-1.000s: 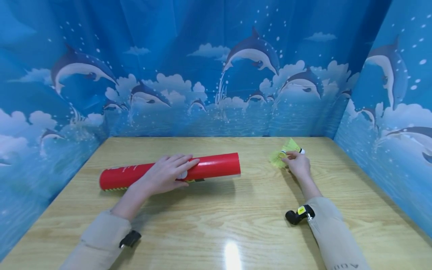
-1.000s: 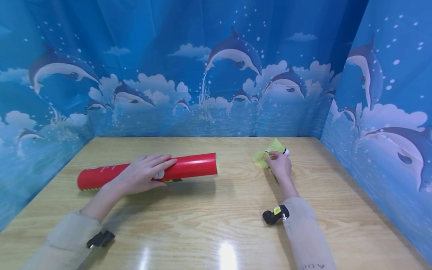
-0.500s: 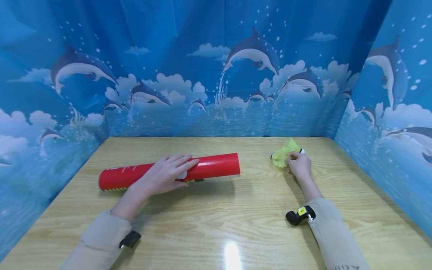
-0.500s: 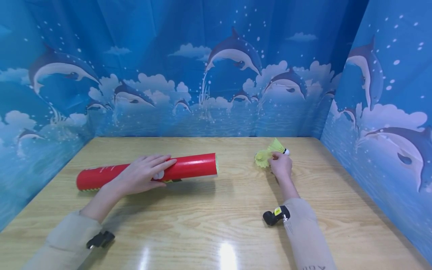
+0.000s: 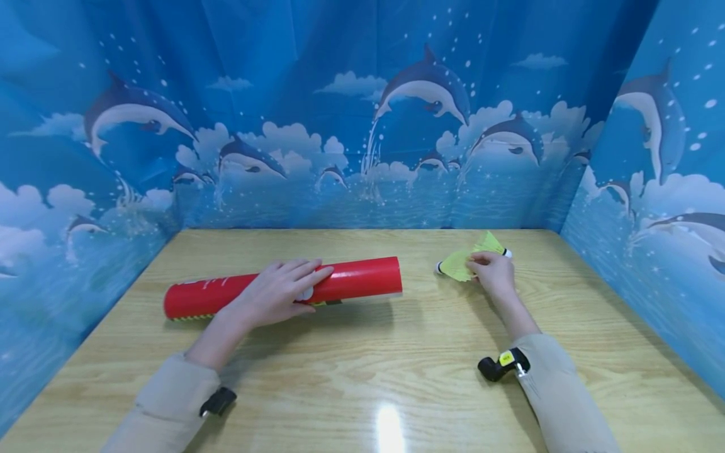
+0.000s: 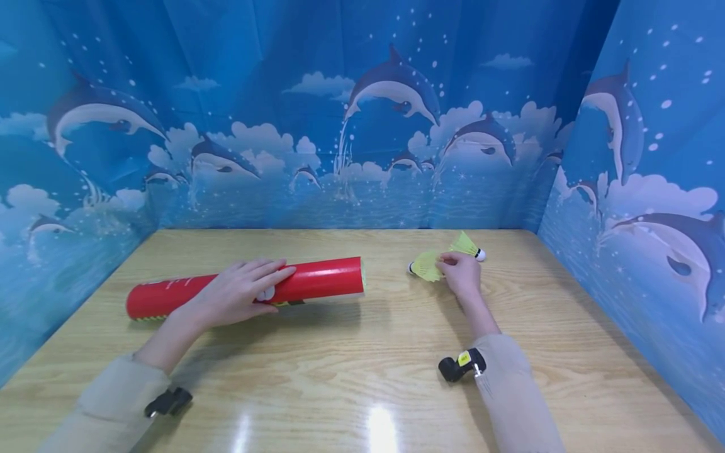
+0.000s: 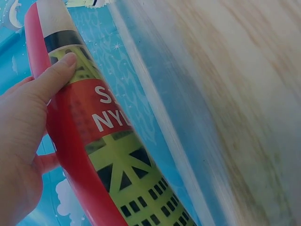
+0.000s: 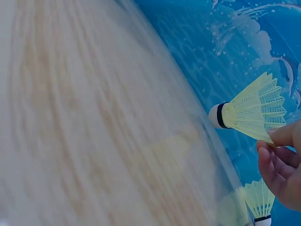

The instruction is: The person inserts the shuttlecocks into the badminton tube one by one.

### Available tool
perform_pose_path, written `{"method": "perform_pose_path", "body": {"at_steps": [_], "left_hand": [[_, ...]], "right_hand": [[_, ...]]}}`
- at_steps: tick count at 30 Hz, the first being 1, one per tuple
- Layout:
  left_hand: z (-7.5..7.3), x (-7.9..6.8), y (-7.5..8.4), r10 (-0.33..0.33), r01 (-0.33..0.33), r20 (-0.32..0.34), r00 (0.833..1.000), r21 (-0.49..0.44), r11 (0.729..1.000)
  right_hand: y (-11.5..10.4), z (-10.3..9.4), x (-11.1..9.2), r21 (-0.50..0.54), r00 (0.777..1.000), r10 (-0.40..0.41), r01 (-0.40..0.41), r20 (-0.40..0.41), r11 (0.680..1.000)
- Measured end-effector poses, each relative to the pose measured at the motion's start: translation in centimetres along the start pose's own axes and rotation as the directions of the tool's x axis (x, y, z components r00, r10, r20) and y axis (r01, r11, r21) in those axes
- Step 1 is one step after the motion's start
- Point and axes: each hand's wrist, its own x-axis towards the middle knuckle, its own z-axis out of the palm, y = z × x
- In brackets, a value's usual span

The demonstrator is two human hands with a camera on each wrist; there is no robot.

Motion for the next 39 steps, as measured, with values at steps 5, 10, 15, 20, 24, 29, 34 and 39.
{"method": "perform_pose_path", "body": {"at_steps": [5,10,15,20,24,29,34,39], "left_hand": [[0.0,0.0,0.0,0.003,-0.003,-0.001,1.000,0.000,1.000],[-0.1,0.0,0.0,0.004,-0.004,0.000,1.000,-0.002,1.000],[0.0,0.0,0.0,0.005,-0.005,0.000,1.000,-0.004,1.000],[0.0,0.0,-0.1,0.002,-0.002,0.004,1.000,-0.006,1.000],[0.0,0.0,-0.1,0.001,-0.001,0.006,1.000,-0.006,1.000],[0.0,0.0,0.0,0.000,0.000,0.006,1.000,-0.005,1.000],[-0.1,0.1,0.0,0.007,-0.007,-0.005,1.000,-0.003,1.000],[-0.1,0.1,0.0,0.012,-0.012,-0.005,1.000,-0.002,1.000]], "right_hand": [[-1.0,0.1,-0.4,0.065,0.998,-0.023,0.020,0.052,0.998],[-2.4,0.0,-1.2,0.137,0.992,-0.023,0.006,0.122,0.991],[-3.4,0.1,-1.8,0.207,0.984,-0.079,0.045,0.159,0.977],[-4.3,0.3,-2.5,0.240,0.977,-0.113,0.068,0.178,0.968],[-5.2,0.4,-3.0,0.247,0.972,-0.120,0.068,0.203,0.967],[-6.1,0.9,-3.6,0.298,0.963,-0.154,0.083,0.222,0.951],[-6.5,1.7,-4.0,0.329,0.949,-0.184,0.093,0.256,0.940],[-6.4,2.6,-4.2,0.354,0.938,-0.210,0.105,0.275,0.929]]}}
